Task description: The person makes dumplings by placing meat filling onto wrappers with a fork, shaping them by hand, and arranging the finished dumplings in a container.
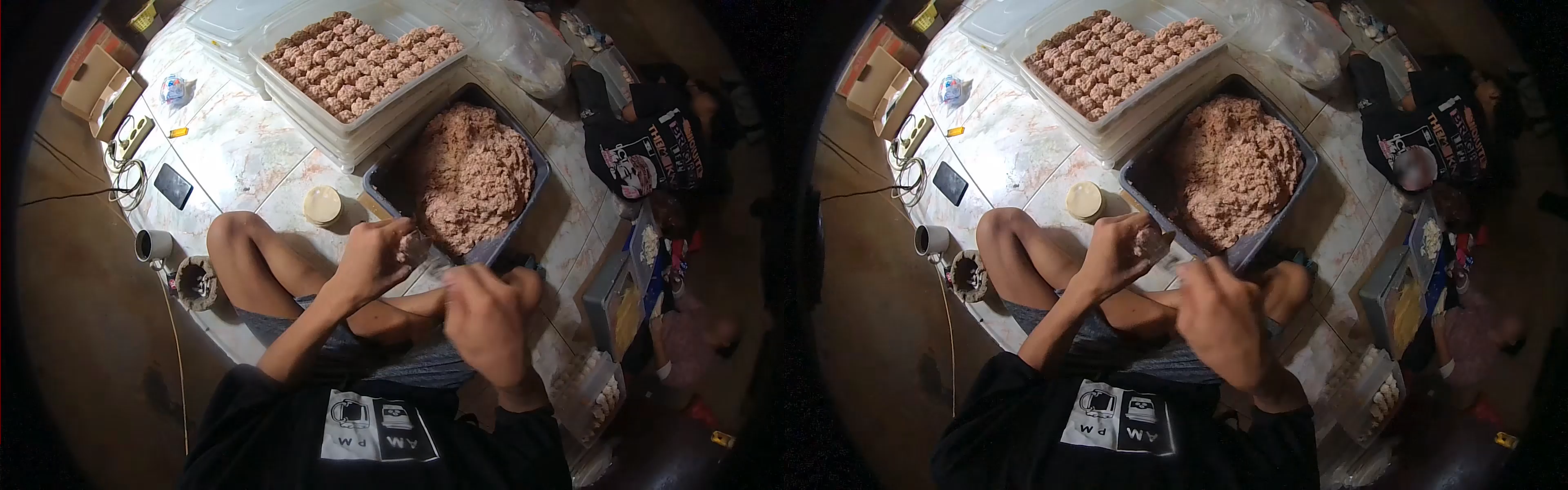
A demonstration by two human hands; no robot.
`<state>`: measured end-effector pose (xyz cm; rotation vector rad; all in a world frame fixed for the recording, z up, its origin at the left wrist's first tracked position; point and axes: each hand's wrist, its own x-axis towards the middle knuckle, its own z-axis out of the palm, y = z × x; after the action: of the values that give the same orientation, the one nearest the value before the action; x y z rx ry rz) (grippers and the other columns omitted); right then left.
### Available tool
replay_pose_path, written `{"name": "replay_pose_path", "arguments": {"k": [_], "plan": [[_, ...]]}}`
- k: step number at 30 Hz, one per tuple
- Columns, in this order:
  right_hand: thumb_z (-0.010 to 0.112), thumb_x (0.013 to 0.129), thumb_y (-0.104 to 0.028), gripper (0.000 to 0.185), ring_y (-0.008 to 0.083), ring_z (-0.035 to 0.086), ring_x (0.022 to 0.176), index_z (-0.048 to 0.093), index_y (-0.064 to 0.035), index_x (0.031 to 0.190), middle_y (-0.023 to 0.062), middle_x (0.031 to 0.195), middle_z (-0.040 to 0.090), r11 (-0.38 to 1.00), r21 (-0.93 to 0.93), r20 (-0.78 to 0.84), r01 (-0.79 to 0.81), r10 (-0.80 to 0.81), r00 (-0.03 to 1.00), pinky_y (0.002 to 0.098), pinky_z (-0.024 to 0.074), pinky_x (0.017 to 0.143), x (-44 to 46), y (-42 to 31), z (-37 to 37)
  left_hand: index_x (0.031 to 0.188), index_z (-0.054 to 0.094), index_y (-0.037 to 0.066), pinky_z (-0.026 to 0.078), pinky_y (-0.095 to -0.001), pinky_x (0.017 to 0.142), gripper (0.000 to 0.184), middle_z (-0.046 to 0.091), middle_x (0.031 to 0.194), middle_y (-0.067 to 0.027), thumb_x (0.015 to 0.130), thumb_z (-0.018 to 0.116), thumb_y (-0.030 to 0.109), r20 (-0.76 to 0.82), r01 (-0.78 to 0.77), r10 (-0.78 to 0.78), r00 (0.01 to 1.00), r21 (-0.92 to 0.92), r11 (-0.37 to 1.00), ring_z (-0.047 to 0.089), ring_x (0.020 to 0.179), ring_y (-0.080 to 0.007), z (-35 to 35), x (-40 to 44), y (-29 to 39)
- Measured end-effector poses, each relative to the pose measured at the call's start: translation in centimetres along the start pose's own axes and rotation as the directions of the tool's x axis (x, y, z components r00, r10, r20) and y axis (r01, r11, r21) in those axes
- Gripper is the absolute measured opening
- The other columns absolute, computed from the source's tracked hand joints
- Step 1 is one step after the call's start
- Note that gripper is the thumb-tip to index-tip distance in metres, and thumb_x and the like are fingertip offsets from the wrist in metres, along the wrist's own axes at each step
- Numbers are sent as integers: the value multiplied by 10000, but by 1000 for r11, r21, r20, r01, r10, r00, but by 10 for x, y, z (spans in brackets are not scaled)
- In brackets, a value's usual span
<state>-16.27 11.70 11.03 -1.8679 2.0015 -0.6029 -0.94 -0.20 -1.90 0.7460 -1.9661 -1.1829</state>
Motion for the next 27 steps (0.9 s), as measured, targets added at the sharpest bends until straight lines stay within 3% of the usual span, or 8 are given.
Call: {"name": "replay_pose_path", "arguments": {"k": [4,8,12,15,16,18,21,27], "plan": [[637,1025,-115,121,451,718,800,702,-17,996,196,914,707,998,-71,39,2,1,999,533,572,703,0,15,-3,960,702,-21,491,-314,596,183,629,693,-69,910,837,92,-42,36,-33,999,92,995,624,645,-115,0,0,-10],[594,1073,-113,194,438,672,742,673,19,954,203,900,690,996,-48,-199,-74,63,978,505,500,658,4,24,-28,930,689,13,474,-257,630,251,649,783,40,873,908,123,129,431,-414,901,-148,890,597,748,-55,-5,1,-14],[599,1069,-100,172,445,679,768,670,16,964,209,866,667,989,13,-239,-145,144,960,504,522,676,-4,29,-32,958,689,-14,520,-309,681,316,645,778,-72,852,904,192,38,182,-183,982,-409,894,615,743,-90,-1,-18,-10],[638,1032,-89,117,442,688,792,675,3,969,207,886,671,996,-76,-11,50,-51,999,501,542,692,-7,14,-11,984,698,-18,551,-299,765,256,688,882,-26,852,890,86,110,169,-147,983,-217,962,668,850,-118,-9,-8,11],[659,1007,-93,89,430,686,801,684,-12,980,195,905,676,998,-55,19,18,-17,1000,500,536,722,-9,13,-3,1033,720,-3,545,-272,726,197,701,905,-34,887,834,62,222,-4,55,973,-226,974,685,802,-121,-7,-7,-2],[682,976,-107,80,411,670,802,705,-35,1002,176,940,687,998,-56,8,-38,38,999,501,508,782,-9,18,0,1032,726,-3,529,-249,695,140,706,890,-29,912,789,33,513,567,-250,821,-680,464,674,743,-116,-5,-10,-42],[622,1020,-126,146,456,678,879,698,-3,1033,213,973,673,966,-176,-160,-192,164,973,536,522,753,0,41,-11,881,715,8,379,-214,535,113,576,736,63,980,765,31,-169,238,-261,950,-144,961,491,655,-3,-25,-1,-42],[601,999,-97,170,443,735,918,714,30,1006,229,992,704,913,-392,148,-115,186,971,542,577,822,-2,125,35,840,652,30,426,-207,566,228,579,671,53,916,866,42,-402,339,-475,783,-364,868,506,603,-21,-77,-19,-34]]}}
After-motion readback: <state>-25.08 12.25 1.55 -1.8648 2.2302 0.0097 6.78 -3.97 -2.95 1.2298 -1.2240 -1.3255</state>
